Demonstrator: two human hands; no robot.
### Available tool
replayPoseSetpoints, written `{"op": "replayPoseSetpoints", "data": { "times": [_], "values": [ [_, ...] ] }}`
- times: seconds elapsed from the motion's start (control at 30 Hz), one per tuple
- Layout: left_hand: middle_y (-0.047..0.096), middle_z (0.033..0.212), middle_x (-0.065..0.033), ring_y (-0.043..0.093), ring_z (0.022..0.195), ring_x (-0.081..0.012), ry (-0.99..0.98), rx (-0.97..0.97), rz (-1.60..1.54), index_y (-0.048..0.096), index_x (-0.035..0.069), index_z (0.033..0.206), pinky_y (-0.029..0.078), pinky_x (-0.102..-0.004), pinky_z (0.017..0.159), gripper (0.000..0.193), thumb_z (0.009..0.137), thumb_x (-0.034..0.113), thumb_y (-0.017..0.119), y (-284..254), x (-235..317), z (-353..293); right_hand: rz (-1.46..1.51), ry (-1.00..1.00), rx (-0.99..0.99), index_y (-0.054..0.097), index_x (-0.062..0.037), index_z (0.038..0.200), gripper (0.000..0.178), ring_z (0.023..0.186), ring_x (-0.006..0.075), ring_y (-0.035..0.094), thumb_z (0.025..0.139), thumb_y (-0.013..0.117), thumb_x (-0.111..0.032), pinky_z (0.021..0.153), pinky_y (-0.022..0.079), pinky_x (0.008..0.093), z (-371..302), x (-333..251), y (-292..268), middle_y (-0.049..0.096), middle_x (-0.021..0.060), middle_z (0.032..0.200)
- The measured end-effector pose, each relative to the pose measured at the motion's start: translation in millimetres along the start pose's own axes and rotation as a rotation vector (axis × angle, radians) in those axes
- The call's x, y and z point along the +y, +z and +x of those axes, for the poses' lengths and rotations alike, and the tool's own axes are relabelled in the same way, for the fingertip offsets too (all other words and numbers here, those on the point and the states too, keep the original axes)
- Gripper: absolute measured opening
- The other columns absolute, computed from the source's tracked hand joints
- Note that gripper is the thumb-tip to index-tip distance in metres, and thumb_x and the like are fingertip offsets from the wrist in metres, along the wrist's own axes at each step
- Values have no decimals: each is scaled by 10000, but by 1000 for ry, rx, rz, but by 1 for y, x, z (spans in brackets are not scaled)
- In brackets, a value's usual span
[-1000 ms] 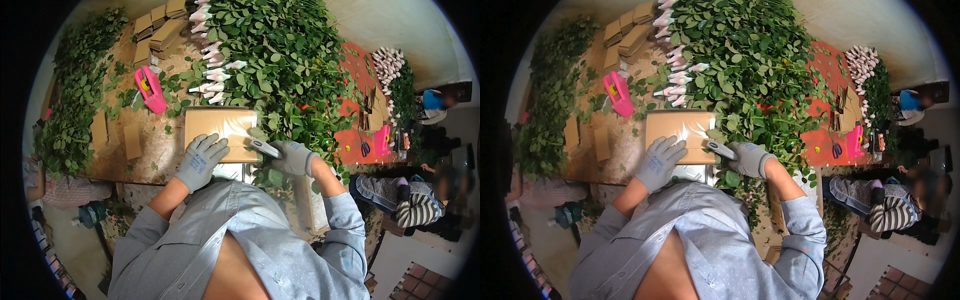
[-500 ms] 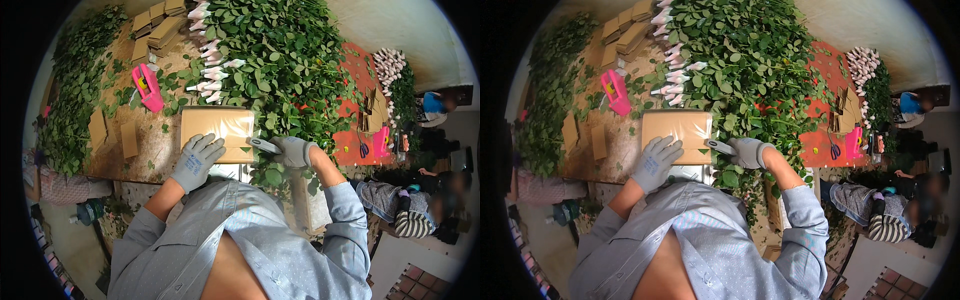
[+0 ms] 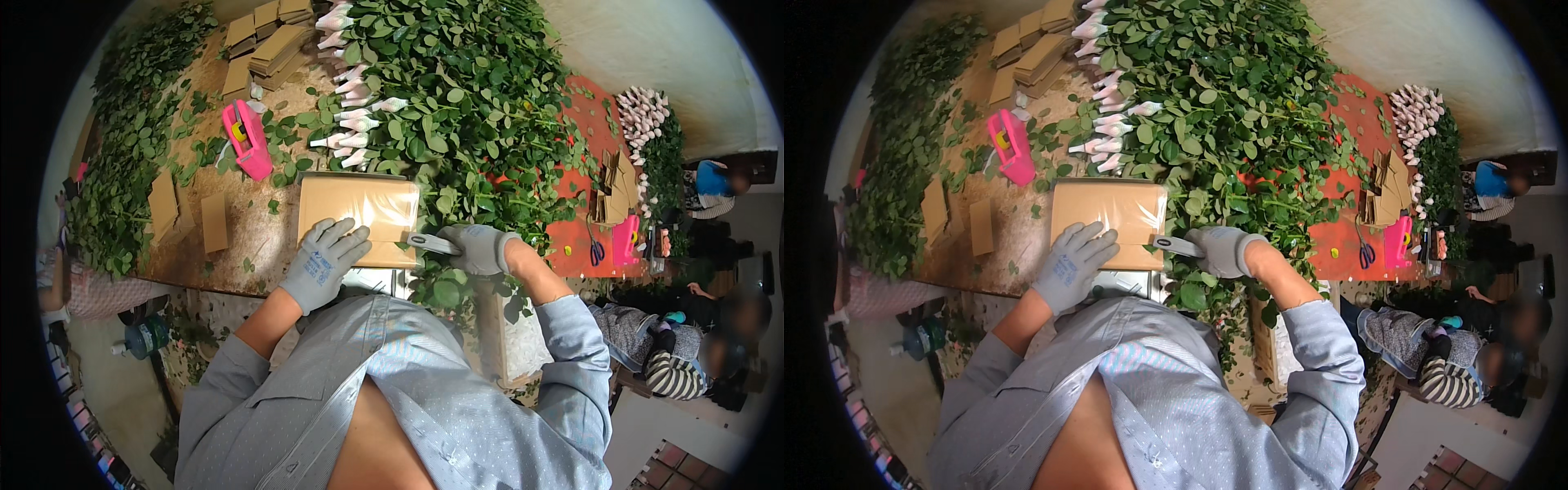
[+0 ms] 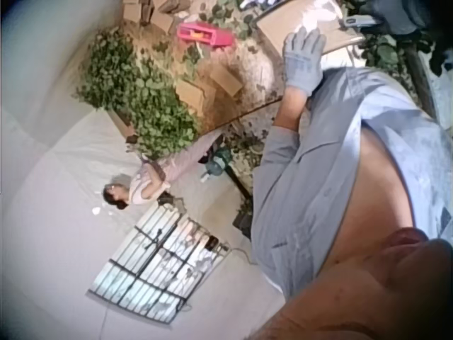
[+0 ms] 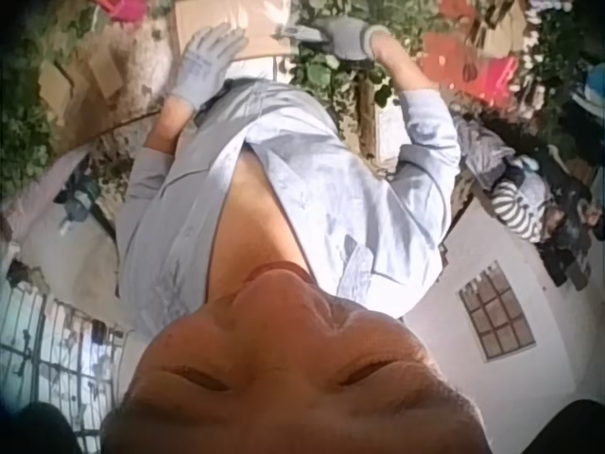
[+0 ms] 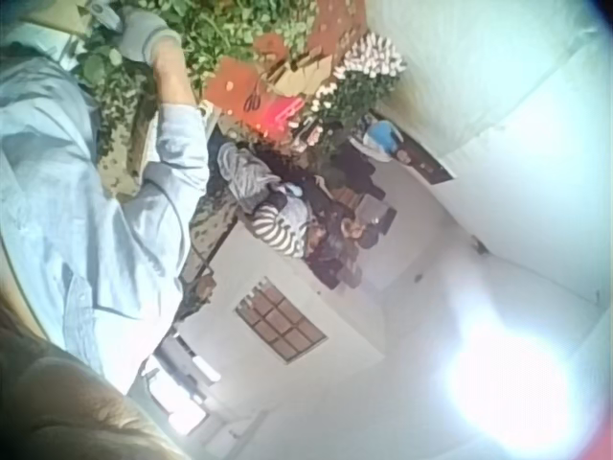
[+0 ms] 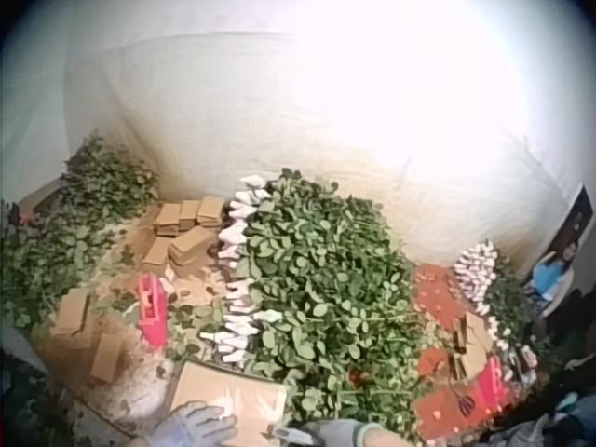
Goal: The person assembles small cardboard boxes, places white flowers with green leaves into them, and closes the boxes. They also handle a tray of pink roses and arrange greenery on the table. The workspace is cluttered with leaves and packaging materials.
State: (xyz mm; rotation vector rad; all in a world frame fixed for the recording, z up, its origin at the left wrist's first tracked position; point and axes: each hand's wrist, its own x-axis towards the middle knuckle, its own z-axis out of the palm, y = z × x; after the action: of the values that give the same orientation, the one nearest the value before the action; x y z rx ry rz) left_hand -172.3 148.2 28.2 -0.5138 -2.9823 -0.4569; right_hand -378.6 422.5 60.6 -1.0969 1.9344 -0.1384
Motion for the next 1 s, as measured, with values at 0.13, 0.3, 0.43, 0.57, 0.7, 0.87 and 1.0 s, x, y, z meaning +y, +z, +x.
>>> {"op": "replayPoseSetpoints", "data": {
  "times": [0.13,0.3,0.43,0.57,0.7,0.87,1.0],
  "values": [
    [608,1419,-83,496,1376,-299,4,8,-11,664,76,1280,341,-486,1171,453,827,81,662,0,0,0,130,-73,-7,603,-28,1176,351,946,380,683,867,688,-171,839,524,450,4,2,0,717,205,1016],
    [614,1403,-88,500,1367,-299,14,34,-21,669,69,1269,347,-489,1162,447,823,75,659,2,-1,-1,236,-153,-2,601,-53,1217,352,937,382,687,893,673,-170,845,528,450,6,11,3,721,196,1009],
    [618,1390,-87,502,1361,-299,12,42,-24,675,67,1251,352,-487,1157,433,818,68,655,3,-1,-1,188,-144,85,601,-50,1252,381,999,404,691,906,686,-186,881,532,464,12,-1,12,723,208,1041],
    [616,1391,-83,498,1365,-297,13,42,-7,676,67,1239,353,-483,1158,422,817,67,656,3,0,0,75,-16,42,596,-28,1263,398,1013,414,690,918,690,-201,894,531,474,16,-19,11,727,222,1043],
    [613,1400,-81,493,1373,-296,3,37,-7,676,73,1246,350,-484,1165,432,814,70,664,2,0,-1,-76,123,70,615,-33,1227,390,1002,404,703,925,684,-270,883,541,477,13,-34,11,736,215,1031],
    [609,1419,-80,491,1380,-296,-1,23,0,674,83,1268,345,-484,1175,454,814,70,668,2,1,-1,-176,191,57,645,-46,1176,386,1002,396,709,922,680,-334,877,549,484,14,-43,10,743,213,1012],
    [602,1433,-78,484,1389,-296,13,26,6,670,84,1279,339,-483,1181,474,805,80,665,5,-1,-2,-46,118,99,652,-42,1197,423,1006,406,705,902,720,-337,870,543,486,16,-25,17,744,220,1017]
  ]
}}
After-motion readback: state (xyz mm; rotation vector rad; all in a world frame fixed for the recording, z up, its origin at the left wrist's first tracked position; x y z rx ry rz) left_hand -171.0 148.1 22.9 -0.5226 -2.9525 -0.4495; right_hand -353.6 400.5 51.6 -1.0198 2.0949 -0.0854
